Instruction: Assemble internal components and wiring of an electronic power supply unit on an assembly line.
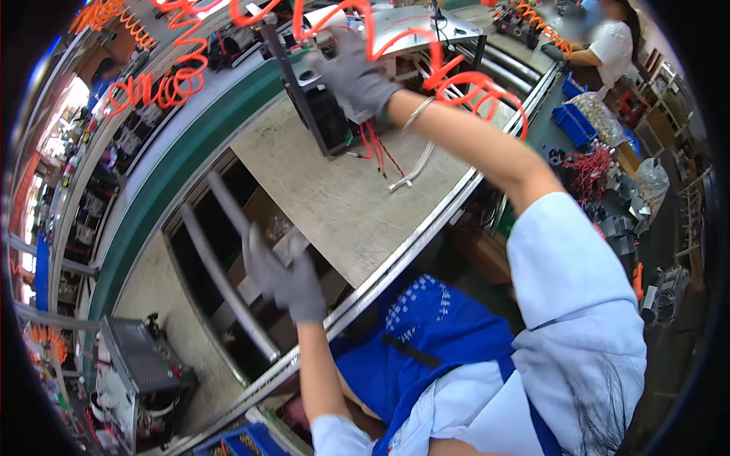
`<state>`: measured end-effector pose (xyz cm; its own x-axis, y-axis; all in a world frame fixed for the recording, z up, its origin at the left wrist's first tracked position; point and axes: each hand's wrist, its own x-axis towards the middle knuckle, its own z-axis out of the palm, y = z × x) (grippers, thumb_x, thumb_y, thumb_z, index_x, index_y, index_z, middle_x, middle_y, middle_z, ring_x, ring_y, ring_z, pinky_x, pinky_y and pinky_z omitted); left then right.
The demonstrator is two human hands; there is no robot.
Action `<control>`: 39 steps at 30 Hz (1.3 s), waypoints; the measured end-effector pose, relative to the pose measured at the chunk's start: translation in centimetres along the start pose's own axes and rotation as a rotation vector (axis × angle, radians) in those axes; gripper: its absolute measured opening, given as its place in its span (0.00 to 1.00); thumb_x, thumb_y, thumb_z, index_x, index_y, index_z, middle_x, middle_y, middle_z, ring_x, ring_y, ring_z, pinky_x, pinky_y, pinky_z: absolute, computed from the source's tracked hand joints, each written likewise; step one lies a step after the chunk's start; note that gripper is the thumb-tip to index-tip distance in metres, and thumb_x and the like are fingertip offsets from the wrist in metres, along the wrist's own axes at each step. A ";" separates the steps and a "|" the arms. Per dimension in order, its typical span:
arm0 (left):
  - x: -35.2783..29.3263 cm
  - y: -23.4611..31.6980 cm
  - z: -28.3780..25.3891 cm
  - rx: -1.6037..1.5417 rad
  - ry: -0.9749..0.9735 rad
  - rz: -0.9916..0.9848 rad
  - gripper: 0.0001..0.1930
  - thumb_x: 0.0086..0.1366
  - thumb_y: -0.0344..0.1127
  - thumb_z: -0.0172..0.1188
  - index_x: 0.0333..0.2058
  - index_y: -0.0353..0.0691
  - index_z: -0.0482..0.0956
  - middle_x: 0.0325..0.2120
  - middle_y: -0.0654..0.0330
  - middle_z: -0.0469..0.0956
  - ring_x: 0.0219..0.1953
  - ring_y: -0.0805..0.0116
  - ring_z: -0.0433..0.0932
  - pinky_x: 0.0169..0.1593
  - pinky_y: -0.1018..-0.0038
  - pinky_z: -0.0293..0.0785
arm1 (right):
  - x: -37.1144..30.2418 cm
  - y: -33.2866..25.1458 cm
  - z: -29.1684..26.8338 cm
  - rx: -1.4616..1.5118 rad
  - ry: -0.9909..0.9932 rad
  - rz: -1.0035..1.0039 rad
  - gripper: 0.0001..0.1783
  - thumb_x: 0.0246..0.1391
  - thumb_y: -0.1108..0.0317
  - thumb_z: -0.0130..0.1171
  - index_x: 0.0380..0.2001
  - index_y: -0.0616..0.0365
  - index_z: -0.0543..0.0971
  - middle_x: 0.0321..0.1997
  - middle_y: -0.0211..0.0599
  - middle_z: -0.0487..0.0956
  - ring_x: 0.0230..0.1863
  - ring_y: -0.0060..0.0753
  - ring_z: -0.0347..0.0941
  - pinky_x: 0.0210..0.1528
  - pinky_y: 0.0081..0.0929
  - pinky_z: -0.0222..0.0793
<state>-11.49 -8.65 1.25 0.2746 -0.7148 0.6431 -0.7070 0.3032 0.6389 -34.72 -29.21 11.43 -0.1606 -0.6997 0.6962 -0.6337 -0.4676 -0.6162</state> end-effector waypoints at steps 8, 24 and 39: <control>12.7 -10.0 8.2 0.142 -0.126 -0.298 0.34 0.49 0.44 0.68 0.54 0.36 0.70 0.53 0.42 0.71 0.58 0.45 0.68 0.58 0.60 0.65 | 0.9 2.8 -18.3 -0.684 0.003 -0.064 0.35 0.51 0.40 0.60 0.46 0.64 0.72 0.43 0.57 0.74 0.47 0.55 0.71 0.48 0.46 0.65; 11.7 -27.6 -4.6 -0.408 -0.060 -0.863 0.16 0.57 0.35 0.63 0.41 0.30 0.80 0.32 0.54 0.82 0.28 0.59 0.82 0.27 0.63 0.74 | -8.6 3.7 -5.2 0.149 -0.675 0.412 0.28 0.52 0.59 0.59 0.55 0.59 0.71 0.44 0.36 0.78 0.43 0.28 0.73 0.43 0.27 0.70; -7.1 -15.0 -13.4 -0.144 0.057 -0.657 0.16 0.60 0.28 0.58 0.46 0.30 0.75 0.39 0.53 0.80 0.40 0.64 0.76 0.46 0.69 0.70 | -9.6 5.1 -1.6 0.281 -0.573 0.402 0.16 0.55 0.66 0.54 0.45 0.63 0.75 0.32 0.30 0.79 0.29 0.23 0.75 0.29 0.24 0.70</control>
<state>5.94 0.31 -7.24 0.6545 -0.7465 0.1199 -0.2884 -0.0999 0.9523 -37.65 -24.01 2.24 0.1284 -0.9811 0.1446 -0.3799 -0.1834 -0.9067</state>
